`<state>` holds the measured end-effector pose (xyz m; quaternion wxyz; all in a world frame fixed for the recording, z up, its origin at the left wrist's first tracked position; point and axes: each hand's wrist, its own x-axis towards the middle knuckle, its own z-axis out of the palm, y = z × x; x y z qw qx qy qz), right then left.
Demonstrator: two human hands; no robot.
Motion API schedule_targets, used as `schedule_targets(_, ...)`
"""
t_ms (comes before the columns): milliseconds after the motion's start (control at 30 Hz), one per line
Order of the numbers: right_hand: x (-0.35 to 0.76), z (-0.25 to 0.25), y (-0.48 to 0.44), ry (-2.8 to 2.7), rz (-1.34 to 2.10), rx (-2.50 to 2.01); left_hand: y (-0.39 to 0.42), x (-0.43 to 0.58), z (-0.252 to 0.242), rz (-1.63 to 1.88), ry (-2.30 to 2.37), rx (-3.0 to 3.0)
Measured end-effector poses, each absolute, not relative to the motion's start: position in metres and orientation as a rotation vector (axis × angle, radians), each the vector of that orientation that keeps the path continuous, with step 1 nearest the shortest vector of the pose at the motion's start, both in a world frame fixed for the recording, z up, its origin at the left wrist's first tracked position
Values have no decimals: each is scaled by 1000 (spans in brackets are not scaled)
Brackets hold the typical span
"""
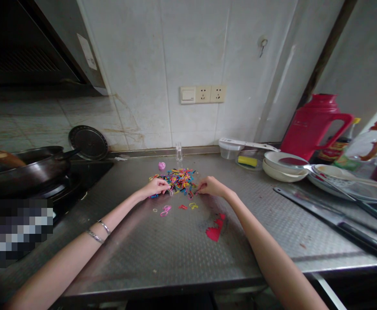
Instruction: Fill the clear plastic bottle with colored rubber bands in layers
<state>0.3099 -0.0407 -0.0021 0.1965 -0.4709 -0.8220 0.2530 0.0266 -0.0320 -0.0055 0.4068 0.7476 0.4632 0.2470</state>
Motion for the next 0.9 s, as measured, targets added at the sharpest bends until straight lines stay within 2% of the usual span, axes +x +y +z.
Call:
schedule_targets(567,303,12,-48,-2119,944,-1176,-41,30,7,824,1127,1735)
schedule_targets(900,281,11,-57,-2110,917,-1041,-55,57,11,810,1068,1989)
